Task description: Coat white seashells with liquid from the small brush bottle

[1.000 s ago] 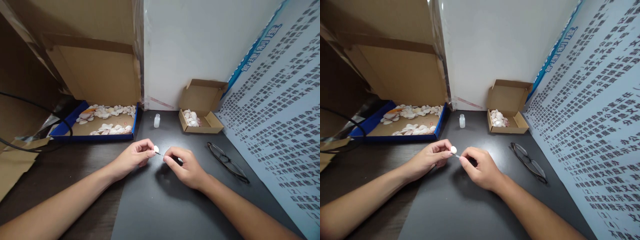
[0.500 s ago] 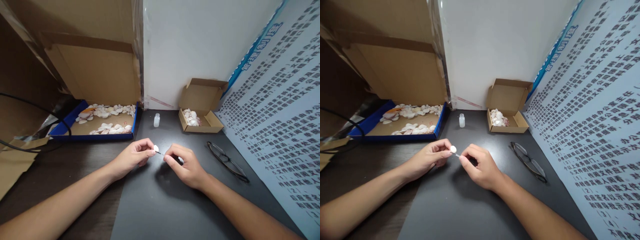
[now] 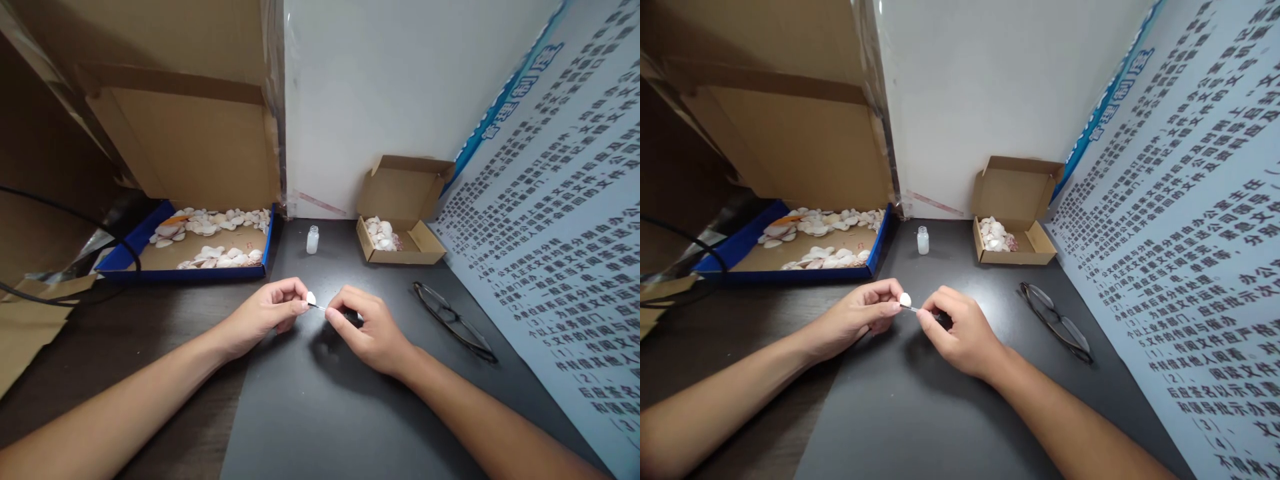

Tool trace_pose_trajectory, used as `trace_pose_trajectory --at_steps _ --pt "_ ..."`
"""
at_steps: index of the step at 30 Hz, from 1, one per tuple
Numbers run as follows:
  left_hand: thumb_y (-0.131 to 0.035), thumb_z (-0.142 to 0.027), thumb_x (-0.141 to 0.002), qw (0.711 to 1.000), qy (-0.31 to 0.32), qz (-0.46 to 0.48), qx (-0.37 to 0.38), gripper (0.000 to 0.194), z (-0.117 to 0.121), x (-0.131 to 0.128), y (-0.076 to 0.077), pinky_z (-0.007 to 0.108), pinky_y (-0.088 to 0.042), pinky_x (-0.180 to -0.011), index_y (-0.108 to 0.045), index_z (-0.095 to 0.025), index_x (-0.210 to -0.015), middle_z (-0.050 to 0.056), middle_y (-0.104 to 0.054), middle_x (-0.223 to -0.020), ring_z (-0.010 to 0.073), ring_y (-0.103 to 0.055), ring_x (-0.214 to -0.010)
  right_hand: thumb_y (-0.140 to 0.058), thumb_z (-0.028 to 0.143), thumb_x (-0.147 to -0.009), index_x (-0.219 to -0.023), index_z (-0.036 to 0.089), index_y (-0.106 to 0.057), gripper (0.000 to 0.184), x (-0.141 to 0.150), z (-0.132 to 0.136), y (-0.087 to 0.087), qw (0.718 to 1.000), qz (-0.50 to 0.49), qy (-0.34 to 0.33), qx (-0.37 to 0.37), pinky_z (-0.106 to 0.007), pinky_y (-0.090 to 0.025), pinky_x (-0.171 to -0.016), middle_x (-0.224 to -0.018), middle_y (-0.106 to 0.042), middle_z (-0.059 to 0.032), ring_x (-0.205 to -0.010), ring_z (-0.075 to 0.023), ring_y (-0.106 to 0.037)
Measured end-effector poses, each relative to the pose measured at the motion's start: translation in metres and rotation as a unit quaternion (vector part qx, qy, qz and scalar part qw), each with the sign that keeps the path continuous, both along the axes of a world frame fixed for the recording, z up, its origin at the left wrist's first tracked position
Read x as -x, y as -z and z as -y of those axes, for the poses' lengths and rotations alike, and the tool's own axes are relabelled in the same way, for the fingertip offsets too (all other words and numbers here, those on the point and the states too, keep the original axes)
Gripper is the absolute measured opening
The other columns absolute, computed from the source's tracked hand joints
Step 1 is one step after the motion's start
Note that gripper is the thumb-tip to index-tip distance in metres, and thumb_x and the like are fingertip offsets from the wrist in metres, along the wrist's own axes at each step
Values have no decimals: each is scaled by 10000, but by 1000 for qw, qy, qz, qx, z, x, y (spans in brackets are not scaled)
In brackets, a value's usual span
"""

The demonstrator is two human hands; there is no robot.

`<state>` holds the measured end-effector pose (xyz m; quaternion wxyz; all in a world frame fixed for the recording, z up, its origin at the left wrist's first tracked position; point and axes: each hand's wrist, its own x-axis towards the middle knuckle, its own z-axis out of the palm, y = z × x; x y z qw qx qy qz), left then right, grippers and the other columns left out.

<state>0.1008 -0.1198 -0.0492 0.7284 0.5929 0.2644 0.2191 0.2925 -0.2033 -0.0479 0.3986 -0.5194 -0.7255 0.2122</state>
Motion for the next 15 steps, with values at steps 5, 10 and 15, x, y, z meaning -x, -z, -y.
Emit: trace_pose_trajectory --at_steps 5,10,15 --pt "-666 -353 -818 1000 6 1 -5 234 1 1 -1 182 -236 -446 -539 -159 -845 -87 -382 -580 42 -310 -485 -532 234 -903 -726 164 -556 191 0 -3 2 999 16 43 21 -222 -349 -617 -702 -563 8 -649 -93 -488" --pt "-666 -360 -819 1000 14 -15 -18 247 1 1 -2 184 -247 -453 -517 -166 -851 -80 -403 -619 45 -328 -504 -528 232 -907 -730 165 -555 190 -1 -1 -1 999 2 32 0 -218 -352 -619 -701 -558 8 -652 -91 -487" --pt "-642 -386 -841 997 26 -47 -59 259 2 1 -3 191 -237 -470 -496 -172 -853 -81 -395 -618 49 -327 -515 -539 238 -907 -762 167 -579 166 -1 1 -1 1000 7 0 -9 -220 -367 -641 -721 -567 6 -663 -92 -501"
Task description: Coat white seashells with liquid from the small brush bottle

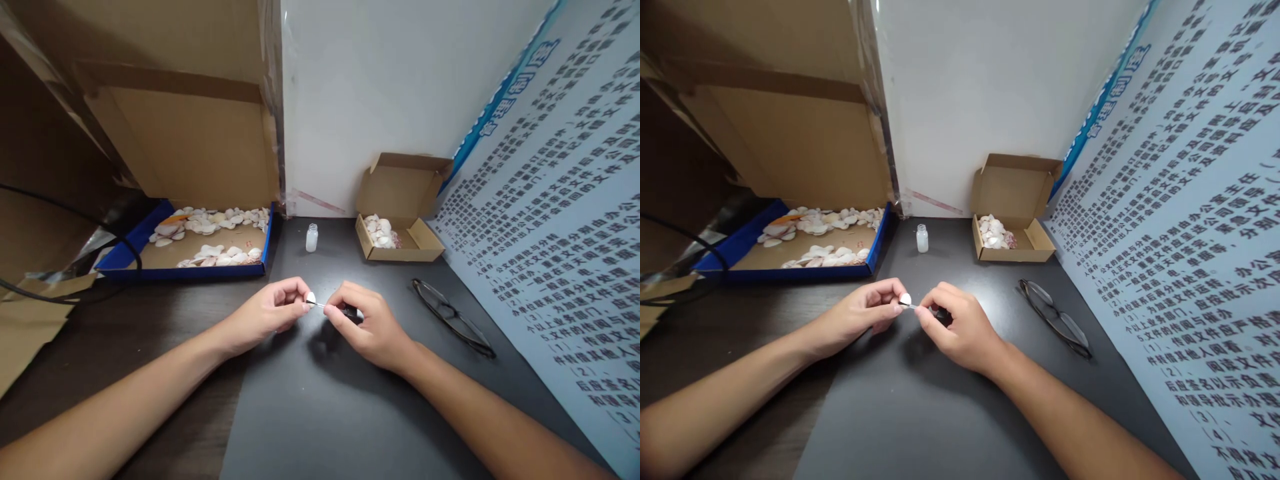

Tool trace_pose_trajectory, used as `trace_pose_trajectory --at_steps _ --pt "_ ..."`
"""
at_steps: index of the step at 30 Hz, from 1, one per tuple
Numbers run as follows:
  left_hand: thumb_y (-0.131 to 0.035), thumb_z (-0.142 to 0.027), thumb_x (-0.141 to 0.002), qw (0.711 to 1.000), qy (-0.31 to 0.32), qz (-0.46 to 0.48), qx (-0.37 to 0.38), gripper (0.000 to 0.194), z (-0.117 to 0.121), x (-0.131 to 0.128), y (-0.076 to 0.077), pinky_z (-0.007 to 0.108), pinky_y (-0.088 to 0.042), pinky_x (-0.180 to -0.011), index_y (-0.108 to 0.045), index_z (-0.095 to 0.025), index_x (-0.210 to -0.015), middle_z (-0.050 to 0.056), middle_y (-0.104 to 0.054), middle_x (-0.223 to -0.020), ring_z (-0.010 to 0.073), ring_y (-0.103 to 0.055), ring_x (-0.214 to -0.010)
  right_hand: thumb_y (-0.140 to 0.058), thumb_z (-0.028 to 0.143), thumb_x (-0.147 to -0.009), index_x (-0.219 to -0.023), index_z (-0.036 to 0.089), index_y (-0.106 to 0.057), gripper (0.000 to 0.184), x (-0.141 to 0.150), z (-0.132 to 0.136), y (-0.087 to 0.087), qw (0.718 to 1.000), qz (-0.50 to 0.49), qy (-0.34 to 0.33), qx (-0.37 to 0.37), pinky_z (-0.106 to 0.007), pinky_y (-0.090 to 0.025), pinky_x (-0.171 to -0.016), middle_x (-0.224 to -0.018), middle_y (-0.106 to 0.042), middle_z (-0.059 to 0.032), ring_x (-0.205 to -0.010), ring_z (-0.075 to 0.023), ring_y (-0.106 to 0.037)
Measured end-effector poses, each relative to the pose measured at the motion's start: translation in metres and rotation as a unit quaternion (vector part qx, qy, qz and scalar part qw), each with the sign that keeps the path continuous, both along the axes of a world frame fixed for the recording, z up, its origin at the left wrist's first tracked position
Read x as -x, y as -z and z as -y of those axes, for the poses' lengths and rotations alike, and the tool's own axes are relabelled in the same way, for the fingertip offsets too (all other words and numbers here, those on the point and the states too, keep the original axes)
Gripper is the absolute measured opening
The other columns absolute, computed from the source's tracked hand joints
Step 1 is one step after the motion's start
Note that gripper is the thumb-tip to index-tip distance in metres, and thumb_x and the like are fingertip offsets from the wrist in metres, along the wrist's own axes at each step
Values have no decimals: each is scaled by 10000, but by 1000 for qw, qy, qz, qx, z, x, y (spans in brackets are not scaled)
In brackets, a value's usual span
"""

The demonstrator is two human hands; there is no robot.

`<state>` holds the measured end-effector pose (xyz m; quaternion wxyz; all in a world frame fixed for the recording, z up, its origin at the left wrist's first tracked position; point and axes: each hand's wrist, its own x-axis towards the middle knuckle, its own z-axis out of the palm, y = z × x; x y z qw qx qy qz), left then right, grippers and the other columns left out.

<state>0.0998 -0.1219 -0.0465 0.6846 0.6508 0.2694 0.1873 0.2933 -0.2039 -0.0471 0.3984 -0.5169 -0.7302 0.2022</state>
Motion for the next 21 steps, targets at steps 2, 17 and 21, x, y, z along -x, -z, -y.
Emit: trace_pose_trajectory --at_steps 2,17,21 --pt "-624 -396 -855 1000 5 -11 -20 260 1 0 0 192 -242 -481 -493 -172 -846 -79 -396 -623 50 -333 -524 -548 230 -899 -764 168 -580 152 0 0 0 1000 10 20 5 -220 -363 -634 -721 -565 7 -660 -92 -499" --pt "-616 -415 -850 999 13 -1 -42 276 2 -1 -1 204 -253 -500 -473 -182 -815 -76 -402 -621 59 -324 -521 -523 228 -906 -759 170 -556 162 2 -1 -1 999 8 33 -7 -226 -364 -621 -721 -549 -4 -661 -104 -487" --pt "-620 -419 -845 999 12 -1 -46 280 1 -1 0 209 -250 -504 -474 -182 -809 -77 -405 -609 62 -324 -518 -527 226 -902 -754 168 -558 162 1 -1 -2 1000 17 17 0 -229 -362 -629 -713 -550 0 -659 -102 -487"
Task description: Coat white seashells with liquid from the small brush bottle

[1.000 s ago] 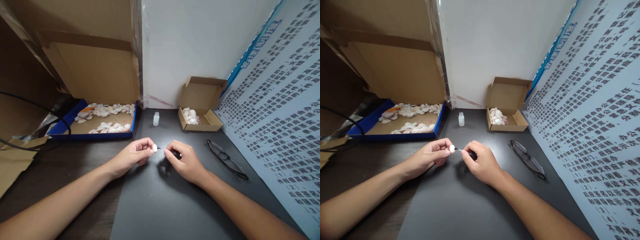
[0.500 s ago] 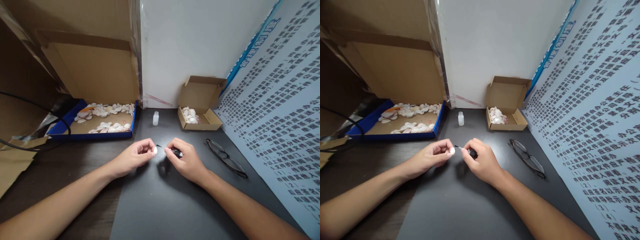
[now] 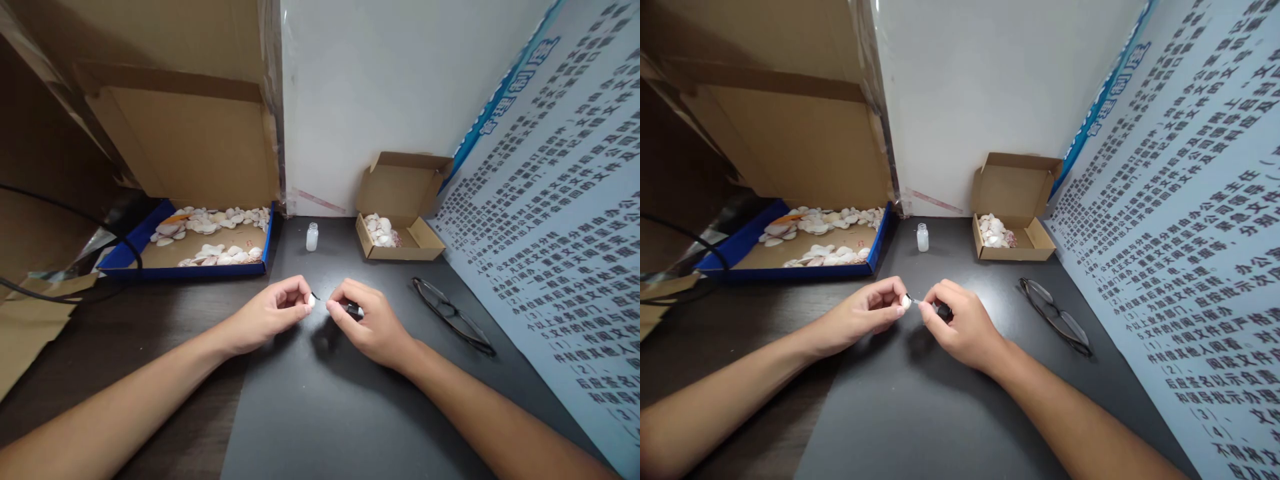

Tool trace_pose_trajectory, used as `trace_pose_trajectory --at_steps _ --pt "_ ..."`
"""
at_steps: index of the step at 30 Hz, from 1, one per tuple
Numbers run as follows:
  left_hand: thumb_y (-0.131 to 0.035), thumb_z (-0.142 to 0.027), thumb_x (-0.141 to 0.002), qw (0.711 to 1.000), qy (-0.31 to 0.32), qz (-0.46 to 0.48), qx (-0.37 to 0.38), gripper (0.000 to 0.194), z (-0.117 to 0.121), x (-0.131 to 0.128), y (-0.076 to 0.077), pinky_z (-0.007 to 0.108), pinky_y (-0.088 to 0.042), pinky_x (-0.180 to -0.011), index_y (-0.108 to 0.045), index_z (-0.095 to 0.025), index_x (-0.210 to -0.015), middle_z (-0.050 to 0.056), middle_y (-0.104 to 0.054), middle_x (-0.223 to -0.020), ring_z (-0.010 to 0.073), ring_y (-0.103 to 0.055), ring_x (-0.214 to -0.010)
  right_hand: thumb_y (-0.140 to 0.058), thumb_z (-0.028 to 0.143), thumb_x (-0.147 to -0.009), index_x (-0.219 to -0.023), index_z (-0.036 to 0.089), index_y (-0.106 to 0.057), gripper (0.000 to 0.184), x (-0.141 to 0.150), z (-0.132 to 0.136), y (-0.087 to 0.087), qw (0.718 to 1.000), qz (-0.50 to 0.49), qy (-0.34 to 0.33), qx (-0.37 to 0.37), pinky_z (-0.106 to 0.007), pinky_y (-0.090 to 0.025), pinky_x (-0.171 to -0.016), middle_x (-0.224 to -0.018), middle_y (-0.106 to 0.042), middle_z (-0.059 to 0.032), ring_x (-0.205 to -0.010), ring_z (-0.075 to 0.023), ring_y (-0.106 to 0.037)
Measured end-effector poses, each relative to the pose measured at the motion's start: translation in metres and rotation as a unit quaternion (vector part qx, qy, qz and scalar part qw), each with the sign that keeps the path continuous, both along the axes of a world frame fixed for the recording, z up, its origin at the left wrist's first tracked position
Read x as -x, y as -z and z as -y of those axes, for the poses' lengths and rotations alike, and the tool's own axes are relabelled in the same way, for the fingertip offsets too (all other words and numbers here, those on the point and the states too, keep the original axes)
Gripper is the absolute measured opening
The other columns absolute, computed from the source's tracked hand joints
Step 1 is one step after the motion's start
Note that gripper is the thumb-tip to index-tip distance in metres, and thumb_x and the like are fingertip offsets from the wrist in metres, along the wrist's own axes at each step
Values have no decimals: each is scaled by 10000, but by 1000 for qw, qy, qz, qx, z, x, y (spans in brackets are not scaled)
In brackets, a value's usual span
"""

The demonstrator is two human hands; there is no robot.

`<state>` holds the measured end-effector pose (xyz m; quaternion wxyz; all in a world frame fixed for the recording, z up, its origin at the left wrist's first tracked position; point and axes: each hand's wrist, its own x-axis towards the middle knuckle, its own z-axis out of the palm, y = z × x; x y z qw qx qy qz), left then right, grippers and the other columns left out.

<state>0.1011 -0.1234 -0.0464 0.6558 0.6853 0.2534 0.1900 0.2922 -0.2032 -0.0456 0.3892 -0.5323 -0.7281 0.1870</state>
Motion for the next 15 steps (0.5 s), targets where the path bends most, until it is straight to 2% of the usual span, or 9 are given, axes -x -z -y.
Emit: trace_pose_trajectory --at_steps 5,12,15 --pt "-620 -419 -845 1000 -3 3 1 272 0 0 1 211 -251 -508 -487 -182 -841 -79 -412 -620 62 -325 -519 -540 209 -878 -707 163 -538 177 -2 1 -1 1000 -1 -26 3 -223 -332 -602 -669 -531 15 -620 -88 -455" --pt "-613 -402 -852 1000 -3 -6 -8 259 1 -1 -3 206 -251 -499 -488 -176 -830 -75 -405 -618 61 -321 -523 -509 227 -897 -728 167 -537 182 0 0 -1 1000 -17 17 -1 -220 -355 -616 -685 -541 6 -641 -98 -472" --pt "-614 -404 -851 1000 -3 -4 -3 256 1 -1 -2 205 -251 -496 -498 -175 -846 -72 -408 -629 62 -326 -528 -518 218 -879 -702 165 -536 185 0 0 -2 1000 -6 -13 14 -217 -344 -599 -658 -542 11 -613 -92 -467"
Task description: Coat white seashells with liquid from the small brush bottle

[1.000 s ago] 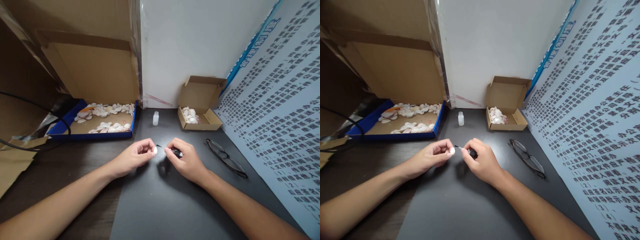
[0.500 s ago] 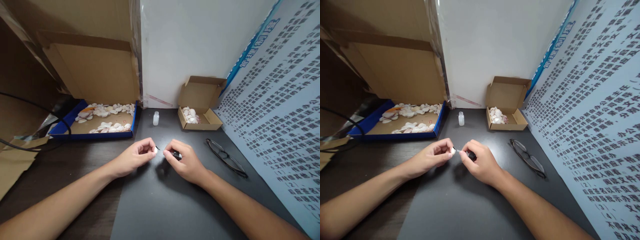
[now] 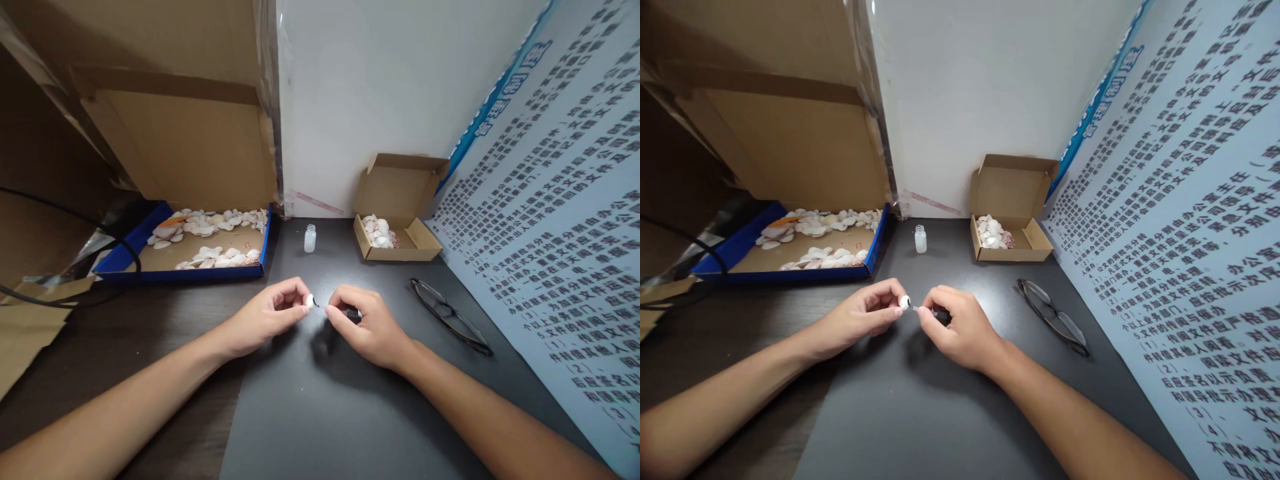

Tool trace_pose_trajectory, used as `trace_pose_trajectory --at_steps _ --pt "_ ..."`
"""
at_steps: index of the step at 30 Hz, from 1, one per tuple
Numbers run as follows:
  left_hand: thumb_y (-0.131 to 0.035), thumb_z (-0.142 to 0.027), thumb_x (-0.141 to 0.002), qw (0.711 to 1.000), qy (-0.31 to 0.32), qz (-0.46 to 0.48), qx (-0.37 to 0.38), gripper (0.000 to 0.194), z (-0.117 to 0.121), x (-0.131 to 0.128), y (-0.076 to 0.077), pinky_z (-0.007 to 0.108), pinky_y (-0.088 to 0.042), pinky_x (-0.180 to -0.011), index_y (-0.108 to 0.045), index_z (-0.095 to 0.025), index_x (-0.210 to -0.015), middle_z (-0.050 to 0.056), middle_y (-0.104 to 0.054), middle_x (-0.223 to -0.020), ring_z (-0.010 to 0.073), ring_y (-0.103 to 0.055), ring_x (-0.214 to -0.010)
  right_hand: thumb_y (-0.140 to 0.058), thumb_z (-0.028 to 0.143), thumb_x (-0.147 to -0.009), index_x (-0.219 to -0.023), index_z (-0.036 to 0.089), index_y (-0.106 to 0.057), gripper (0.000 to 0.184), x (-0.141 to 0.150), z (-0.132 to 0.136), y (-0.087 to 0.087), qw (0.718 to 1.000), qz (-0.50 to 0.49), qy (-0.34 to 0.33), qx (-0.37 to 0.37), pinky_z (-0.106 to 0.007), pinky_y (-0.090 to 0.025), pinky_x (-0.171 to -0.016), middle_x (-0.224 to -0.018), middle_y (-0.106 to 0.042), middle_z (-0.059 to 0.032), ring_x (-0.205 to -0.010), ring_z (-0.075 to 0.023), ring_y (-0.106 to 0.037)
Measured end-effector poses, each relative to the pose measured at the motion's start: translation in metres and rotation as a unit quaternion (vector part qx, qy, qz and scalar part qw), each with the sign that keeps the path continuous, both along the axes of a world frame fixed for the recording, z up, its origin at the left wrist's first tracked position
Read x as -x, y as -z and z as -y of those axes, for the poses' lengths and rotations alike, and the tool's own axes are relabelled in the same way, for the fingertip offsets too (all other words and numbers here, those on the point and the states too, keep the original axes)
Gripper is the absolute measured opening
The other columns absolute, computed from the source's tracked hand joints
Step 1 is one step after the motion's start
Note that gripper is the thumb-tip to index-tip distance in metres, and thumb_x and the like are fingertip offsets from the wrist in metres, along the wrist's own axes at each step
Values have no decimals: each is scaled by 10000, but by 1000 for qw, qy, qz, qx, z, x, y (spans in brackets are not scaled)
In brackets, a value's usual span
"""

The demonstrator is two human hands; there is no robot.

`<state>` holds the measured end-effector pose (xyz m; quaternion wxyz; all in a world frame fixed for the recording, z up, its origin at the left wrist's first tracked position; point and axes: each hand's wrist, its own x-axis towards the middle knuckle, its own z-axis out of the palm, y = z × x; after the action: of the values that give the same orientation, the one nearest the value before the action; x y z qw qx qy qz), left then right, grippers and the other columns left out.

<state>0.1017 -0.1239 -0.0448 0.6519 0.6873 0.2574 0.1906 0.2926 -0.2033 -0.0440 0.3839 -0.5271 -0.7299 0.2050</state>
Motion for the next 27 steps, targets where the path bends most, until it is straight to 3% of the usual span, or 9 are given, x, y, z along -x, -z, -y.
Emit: trace_pose_trajectory --at_steps 3,10,16,22,27 --pt "-613 -411 -850 1000 0 5 3 259 0 0 1 202 -247 -495 -503 -176 -856 -72 -403 -637 61 -324 -529 -529 205 -853 -655 164 -514 202 -1 1 0 1000 2 -19 6 -210 -325 -570 -607 -514 27 -569 -80 -439" --pt "-608 -420 -841 1000 -4 -6 -3 264 1 0 -2 200 -247 -492 -496 -181 -844 -74 -402 -613 64 -316 -521 -505 282 -900 -735 168 -557 207 -1 1 0 999 -12 42 25 -206 -339 -568 -630 -526 19 -592 -90 -461" --pt "-598 -381 -848 1000 -2 -4 -8 225 0 0 0 202 -244 -490 -496 -181 -850 -73 -402 -619 64 -310 -518 -513 273 -893 -709 165 -562 219 -1 2 -1 998 -6 -27 51 -202 -322 -560 -611 -521 31 -563 -75 -427" --pt "-601 -390 -850 1000 -3 -7 -12 234 1 0 -1 208 -246 -502 -492 -183 -841 -74 -401 -616 67 -309 -521 -495 302 -914 -767 169 -569 212 -1 1 2 998 -20 53 38 -198 -332 -557 -626 -505 28 -586 -86 -439" --pt "-610 -412 -850 1000 -1 0 -7 254 0 0 1 208 -248 -502 -499 -183 -851 -75 -405 -621 65 -313 -518 -520 278 -891 -739 168 -571 195 -1 3 2 998 1 -13 66 -199 -314 -551 -611 -499 35 -566 -78 -423"
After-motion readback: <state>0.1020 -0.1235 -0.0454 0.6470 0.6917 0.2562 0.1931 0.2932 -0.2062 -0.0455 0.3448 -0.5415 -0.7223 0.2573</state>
